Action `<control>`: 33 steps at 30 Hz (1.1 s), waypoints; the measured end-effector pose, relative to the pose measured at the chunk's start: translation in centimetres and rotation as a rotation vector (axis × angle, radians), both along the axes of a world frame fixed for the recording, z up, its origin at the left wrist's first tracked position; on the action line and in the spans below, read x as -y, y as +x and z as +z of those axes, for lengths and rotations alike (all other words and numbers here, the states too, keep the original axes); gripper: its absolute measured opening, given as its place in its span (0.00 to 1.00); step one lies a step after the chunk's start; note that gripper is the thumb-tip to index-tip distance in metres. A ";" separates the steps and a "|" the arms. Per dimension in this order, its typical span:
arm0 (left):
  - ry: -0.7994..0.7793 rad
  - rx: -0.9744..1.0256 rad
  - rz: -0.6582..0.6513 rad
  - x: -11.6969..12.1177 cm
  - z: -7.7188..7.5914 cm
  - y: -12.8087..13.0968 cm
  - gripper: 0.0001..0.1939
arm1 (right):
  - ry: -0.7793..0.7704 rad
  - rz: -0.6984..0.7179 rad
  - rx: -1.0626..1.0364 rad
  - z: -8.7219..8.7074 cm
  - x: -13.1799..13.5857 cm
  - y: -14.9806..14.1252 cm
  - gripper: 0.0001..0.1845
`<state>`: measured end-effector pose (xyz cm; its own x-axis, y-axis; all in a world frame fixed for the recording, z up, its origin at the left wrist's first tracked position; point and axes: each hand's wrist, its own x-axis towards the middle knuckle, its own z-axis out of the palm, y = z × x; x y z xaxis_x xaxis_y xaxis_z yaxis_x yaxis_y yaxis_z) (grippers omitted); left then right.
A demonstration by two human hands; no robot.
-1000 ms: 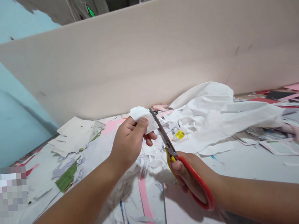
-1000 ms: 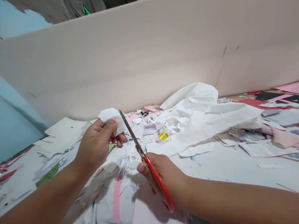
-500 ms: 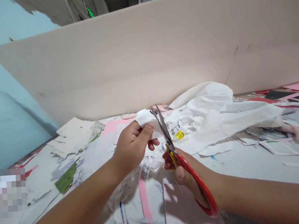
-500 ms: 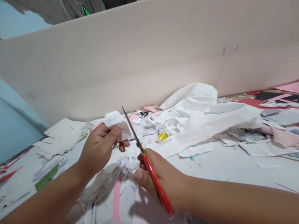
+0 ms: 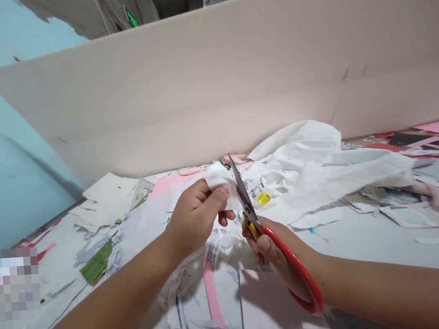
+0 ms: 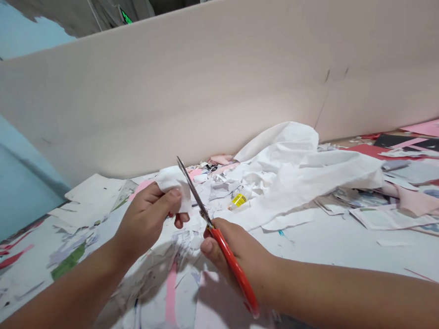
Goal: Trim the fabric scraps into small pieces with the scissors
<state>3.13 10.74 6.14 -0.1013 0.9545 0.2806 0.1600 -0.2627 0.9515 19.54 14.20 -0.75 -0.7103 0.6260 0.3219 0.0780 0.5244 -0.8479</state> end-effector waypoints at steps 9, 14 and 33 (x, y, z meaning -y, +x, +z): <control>-0.525 -0.337 -0.559 0.0 0.5 -0.9 0.08 | -0.343 0.063 -0.250 1.4 -1.0 -0.2 0.14; -0.561 -0.397 -0.545 -0.3 0.4 -0.8 0.07 | -0.410 -0.063 -0.230 1.4 -1.2 -0.1 0.10; -0.343 -0.214 -0.199 -1.2 -0.6 -0.5 0.07 | -0.346 -0.219 -0.175 2.2 -0.7 -0.2 0.06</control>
